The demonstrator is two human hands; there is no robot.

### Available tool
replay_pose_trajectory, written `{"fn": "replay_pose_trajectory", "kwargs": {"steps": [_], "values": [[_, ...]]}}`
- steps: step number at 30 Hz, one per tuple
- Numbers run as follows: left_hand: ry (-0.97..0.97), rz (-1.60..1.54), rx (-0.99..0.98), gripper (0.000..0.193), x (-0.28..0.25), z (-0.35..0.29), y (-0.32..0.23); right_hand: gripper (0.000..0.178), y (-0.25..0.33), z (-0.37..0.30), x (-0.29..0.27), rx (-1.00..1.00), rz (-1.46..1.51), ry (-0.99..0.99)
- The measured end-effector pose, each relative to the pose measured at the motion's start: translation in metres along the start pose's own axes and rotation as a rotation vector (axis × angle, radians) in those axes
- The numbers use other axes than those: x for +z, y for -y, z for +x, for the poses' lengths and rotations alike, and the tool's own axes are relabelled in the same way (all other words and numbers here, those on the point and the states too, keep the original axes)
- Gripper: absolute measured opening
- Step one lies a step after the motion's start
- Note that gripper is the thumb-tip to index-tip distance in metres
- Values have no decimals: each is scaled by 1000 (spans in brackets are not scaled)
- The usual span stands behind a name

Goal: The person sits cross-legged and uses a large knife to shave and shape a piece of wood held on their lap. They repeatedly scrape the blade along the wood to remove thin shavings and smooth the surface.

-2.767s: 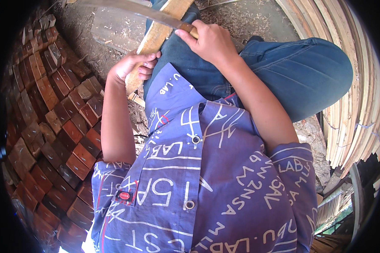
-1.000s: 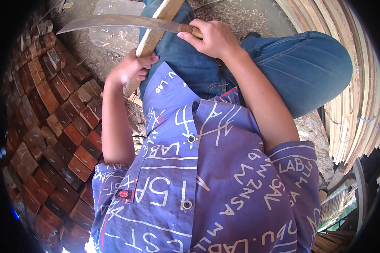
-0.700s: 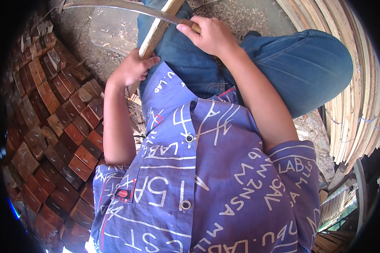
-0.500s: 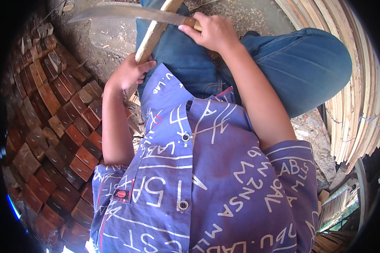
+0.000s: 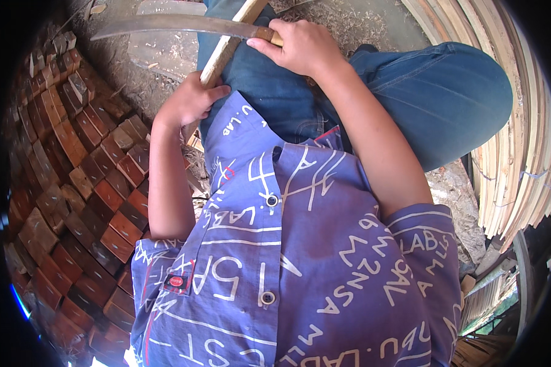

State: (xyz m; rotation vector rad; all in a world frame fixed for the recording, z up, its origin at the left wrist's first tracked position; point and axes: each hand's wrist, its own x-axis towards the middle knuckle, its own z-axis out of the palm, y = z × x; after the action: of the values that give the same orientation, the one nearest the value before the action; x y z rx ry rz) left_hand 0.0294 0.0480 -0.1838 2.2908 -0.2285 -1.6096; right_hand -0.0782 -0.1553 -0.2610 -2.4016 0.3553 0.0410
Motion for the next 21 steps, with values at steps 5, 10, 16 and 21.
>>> {"fn": "replay_pose_trajectory", "kwargs": {"steps": [5,10,16,21], "values": [[-29,-65,100,37,1,1,11,58,-28,9,-4,118,-33,7],[22,-96,3,40,-3,0,-2,58,-22,6,-2,103,-109,-44],[19,-110,-52,39,-4,-1,-5,53,0,3,-6,-5,-100,41],[178,-500,0,33,-7,9,22,64,-36,11,3,144,-61,-172]]}}
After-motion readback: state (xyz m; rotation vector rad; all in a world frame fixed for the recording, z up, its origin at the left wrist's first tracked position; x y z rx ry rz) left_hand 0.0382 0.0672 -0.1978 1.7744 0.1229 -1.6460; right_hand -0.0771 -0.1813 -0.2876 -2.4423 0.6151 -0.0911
